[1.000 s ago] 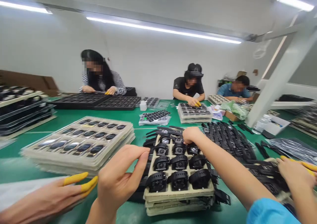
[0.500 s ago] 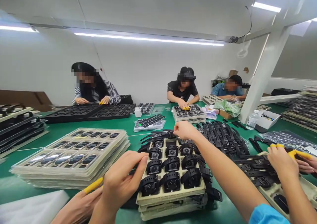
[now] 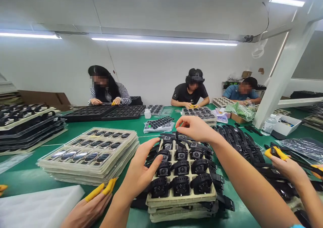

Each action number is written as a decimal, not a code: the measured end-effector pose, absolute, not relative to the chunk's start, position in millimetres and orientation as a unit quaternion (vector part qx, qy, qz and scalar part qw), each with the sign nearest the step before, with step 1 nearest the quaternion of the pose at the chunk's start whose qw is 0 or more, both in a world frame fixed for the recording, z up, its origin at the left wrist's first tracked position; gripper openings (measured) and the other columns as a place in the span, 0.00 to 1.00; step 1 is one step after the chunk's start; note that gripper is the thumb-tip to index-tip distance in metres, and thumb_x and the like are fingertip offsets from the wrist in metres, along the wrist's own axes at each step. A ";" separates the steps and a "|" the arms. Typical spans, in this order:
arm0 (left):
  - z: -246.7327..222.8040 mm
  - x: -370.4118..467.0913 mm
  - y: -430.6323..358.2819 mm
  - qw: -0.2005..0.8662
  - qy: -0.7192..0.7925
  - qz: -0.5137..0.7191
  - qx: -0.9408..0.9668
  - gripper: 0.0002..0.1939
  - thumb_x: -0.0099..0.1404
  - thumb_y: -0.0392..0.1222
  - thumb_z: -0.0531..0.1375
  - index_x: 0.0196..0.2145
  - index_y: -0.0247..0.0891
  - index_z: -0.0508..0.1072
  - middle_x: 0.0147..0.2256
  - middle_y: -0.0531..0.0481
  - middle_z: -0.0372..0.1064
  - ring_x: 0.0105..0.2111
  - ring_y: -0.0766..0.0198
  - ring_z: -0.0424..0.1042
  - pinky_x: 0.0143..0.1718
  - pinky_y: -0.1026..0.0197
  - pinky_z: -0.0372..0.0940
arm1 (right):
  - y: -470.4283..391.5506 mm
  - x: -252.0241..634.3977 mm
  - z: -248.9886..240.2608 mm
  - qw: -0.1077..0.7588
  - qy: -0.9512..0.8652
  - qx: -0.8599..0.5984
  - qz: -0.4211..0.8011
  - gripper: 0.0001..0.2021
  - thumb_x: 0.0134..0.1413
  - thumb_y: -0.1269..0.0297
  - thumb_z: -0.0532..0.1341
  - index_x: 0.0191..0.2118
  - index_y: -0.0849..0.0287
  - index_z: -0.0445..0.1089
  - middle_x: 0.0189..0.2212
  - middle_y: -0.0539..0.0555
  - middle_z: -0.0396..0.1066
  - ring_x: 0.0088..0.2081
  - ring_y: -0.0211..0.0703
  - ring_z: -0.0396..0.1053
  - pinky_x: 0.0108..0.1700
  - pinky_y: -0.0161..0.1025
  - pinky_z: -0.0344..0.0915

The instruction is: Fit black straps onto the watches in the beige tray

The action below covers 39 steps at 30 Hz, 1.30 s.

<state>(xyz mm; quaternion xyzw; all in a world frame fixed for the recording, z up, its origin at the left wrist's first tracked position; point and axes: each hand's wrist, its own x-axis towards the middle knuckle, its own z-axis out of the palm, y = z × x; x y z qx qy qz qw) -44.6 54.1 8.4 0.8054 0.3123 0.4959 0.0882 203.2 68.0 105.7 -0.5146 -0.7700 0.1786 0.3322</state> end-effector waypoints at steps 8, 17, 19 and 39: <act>-6.6 -25.6 48.7 0.485 0.204 0.559 0.641 0.28 0.75 0.60 0.48 0.59 0.38 0.70 0.52 0.39 0.74 0.54 0.51 0.73 0.56 0.49 0.68 | 34.6 158.4 115.9 0.321 -0.784 -0.375 0.377 0.04 0.59 0.66 0.63 0.37 0.58 0.74 0.28 0.49 0.74 0.29 0.39 0.69 0.28 0.32 0.63; 26.3 -18.8 22.8 0.664 0.228 0.579 0.415 0.21 0.62 0.56 0.68 0.30 0.37 0.68 0.24 0.57 0.64 0.20 0.72 0.62 0.22 0.68 0.59 | 18.8 137.6 71.9 0.556 -0.693 -0.454 0.072 0.09 0.64 0.59 0.61 0.47 0.54 0.73 0.41 0.55 0.76 0.44 0.49 0.73 0.50 0.46 0.69; 29.5 -16.1 19.7 0.653 0.231 0.610 0.386 0.21 0.62 0.57 0.68 0.31 0.37 0.68 0.25 0.56 0.64 0.22 0.72 0.63 0.23 0.69 0.61 | -2.8 127.3 48.4 0.578 -0.696 -0.424 0.031 0.13 0.62 0.60 0.63 0.51 0.53 0.70 0.40 0.55 0.74 0.40 0.48 0.72 0.44 0.43 0.71; 37.5 -30.3 11.4 0.690 0.177 0.630 0.309 0.26 0.54 0.62 0.72 0.35 0.38 0.72 0.29 0.55 0.61 0.23 0.74 0.57 0.18 0.75 0.56 | -12.7 104.7 1.9 0.646 -0.596 -0.377 0.293 0.07 0.63 0.65 0.62 0.45 0.53 0.75 0.32 0.49 0.75 0.32 0.39 0.71 0.36 0.33 0.68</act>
